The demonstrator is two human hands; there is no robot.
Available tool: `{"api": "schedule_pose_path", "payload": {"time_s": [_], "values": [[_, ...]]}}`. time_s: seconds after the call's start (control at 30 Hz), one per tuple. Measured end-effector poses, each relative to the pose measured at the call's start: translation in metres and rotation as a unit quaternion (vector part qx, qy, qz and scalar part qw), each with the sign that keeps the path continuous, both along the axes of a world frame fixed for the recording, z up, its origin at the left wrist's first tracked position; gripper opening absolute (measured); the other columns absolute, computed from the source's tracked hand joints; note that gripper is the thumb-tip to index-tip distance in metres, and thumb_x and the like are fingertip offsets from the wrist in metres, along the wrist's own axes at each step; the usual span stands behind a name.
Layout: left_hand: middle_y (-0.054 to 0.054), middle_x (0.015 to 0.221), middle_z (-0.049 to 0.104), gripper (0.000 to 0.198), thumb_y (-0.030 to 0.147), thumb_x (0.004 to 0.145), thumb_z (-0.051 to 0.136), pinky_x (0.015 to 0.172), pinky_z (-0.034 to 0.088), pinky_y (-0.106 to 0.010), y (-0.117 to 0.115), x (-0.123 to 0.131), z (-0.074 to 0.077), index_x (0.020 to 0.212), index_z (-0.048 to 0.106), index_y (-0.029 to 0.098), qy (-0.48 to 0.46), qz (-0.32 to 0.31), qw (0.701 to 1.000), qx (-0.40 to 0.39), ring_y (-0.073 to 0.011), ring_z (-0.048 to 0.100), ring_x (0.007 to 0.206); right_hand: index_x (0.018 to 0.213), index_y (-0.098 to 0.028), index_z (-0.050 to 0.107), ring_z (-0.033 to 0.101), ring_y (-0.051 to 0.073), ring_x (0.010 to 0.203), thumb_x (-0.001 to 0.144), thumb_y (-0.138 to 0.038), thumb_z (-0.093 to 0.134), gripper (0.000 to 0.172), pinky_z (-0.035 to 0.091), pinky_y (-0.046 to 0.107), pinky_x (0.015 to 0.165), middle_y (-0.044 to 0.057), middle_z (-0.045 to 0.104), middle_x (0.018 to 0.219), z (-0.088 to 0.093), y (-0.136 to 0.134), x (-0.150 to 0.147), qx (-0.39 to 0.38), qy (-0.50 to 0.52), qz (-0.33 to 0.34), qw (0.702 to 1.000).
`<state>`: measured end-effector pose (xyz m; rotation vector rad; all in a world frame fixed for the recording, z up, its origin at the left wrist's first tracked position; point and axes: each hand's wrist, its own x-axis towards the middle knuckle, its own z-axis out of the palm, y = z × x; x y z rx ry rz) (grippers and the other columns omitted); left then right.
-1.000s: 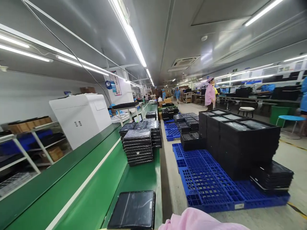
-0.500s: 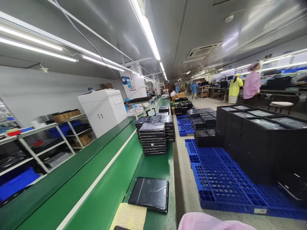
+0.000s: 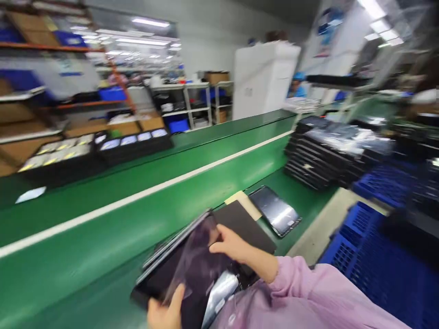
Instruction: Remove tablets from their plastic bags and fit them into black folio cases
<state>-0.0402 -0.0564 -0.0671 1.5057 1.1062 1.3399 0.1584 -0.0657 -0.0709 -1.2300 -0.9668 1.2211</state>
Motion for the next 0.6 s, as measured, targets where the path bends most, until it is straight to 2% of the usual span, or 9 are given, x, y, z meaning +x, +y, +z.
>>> {"api": "schedule_pose_path", "payload": {"time_s": [0.07, 0.17, 0.23, 0.27, 0.33, 0.43, 0.5, 0.6], "values": [[0.000, 0.050, 0.061, 0.033, 0.051, 0.056, 0.079, 0.052, 0.052, -0.034, -0.006, -0.006, -0.008, 0.058, 0.065, 0.021, -0.012, 0.066, 0.998, 0.004, -0.0193, 0.058, 0.048, 0.070, -0.020, 0.055, 0.056, 0.014, 0.068, 0.052, -0.037, 0.081, 0.036, 0.047, 0.029, 0.069, -0.003, 0.060, 0.068, -0.002, -0.005, 0.001, 0.049, -0.003, 0.014, 0.999], [-0.003, 0.046, 0.060, 0.027, 0.045, 0.052, 0.078, 0.053, 0.053, -0.037, -0.005, -0.008, -0.007, 0.050, 0.066, 0.021, -0.006, 0.069, 0.997, 0.013, -0.0209, 0.058, 0.046, 0.068, -0.020, 0.055, 0.056, 0.015, 0.068, 0.055, -0.044, 0.080, 0.036, 0.047, 0.032, 0.074, -0.002, 0.059, 0.067, -0.013, -0.012, 0.001, 0.044, 0.005, 0.052, 0.998], [-0.006, 0.054, 0.065, 0.026, 0.043, 0.052, 0.078, 0.056, 0.055, -0.037, -0.006, -0.007, 0.000, 0.048, 0.066, 0.020, 0.002, 0.064, 0.998, 0.012, -0.0225, 0.062, 0.053, 0.071, -0.020, 0.057, 0.058, 0.017, 0.071, 0.055, -0.045, 0.081, 0.038, 0.048, 0.033, 0.076, 0.000, 0.061, 0.071, -0.014, -0.017, 0.002, 0.038, 0.008, 0.064, 0.997], [-0.007, 0.060, 0.068, 0.024, 0.040, 0.052, 0.079, 0.059, 0.055, -0.036, -0.008, -0.007, 0.005, 0.050, 0.067, 0.020, 0.000, 0.057, 0.998, 0.017, -0.0230, 0.064, 0.058, 0.076, -0.021, 0.058, 0.059, 0.017, 0.075, 0.054, -0.045, 0.082, 0.040, 0.048, 0.033, 0.076, 0.001, 0.063, 0.077, -0.011, -0.019, 0.002, 0.049, 0.009, 0.061, 0.997], [-0.007, 0.075, 0.071, 0.024, 0.035, 0.053, 0.081, 0.067, 0.056, -0.034, -0.015, -0.006, 0.017, 0.067, 0.071, 0.019, -0.023, 0.025, 0.998, 0.046, -0.0225, 0.067, 0.070, 0.091, -0.022, 0.060, 0.062, 0.019, 0.086, 0.054, -0.043, 0.085, 0.049, 0.049, 0.034, 0.081, 0.003, 0.065, 0.092, 0.002, -0.021, 0.005, 0.112, 0.005, 0.044, 0.993], [-0.008, 0.089, 0.071, 0.045, 0.034, 0.061, 0.082, 0.072, 0.057, -0.031, -0.025, -0.008, 0.032, 0.100, 0.068, 0.018, -0.068, -0.036, 0.992, 0.098, -0.0208, 0.069, 0.078, 0.107, -0.024, 0.059, 0.064, 0.021, 0.095, 0.059, -0.042, 0.085, 0.057, 0.051, 0.037, 0.084, 0.007, 0.066, 0.107, 0.027, -0.022, 0.009, 0.217, -0.006, 0.067, 0.974], [-0.010, 0.090, 0.072, 0.041, 0.038, 0.069, 0.079, 0.072, 0.057, -0.031, -0.029, -0.010, 0.038, 0.102, 0.067, 0.018, -0.065, -0.067, 0.989, 0.115, -0.0214, 0.070, 0.079, 0.100, -0.024, 0.061, 0.067, 0.022, 0.090, 0.063, -0.043, 0.084, 0.048, 0.054, 0.037, 0.079, 0.007, 0.069, 0.101, 0.037, -0.023, 0.011, 0.231, 0.000, 0.116, 0.966], [-0.010, 0.089, 0.074, 0.031, 0.040, 0.075, 0.074, 0.072, 0.056, -0.032, -0.034, -0.013, 0.038, 0.099, 0.069, 0.020, -0.060, -0.117, 0.981, 0.144, -0.0221, 0.070, 0.080, 0.087, -0.023, 0.061, 0.068, 0.021, 0.083, 0.065, -0.042, 0.083, 0.037, 0.055, 0.036, 0.073, 0.006, 0.072, 0.087, 0.039, -0.026, 0.013, 0.237, 0.014, 0.150, 0.960]]}}
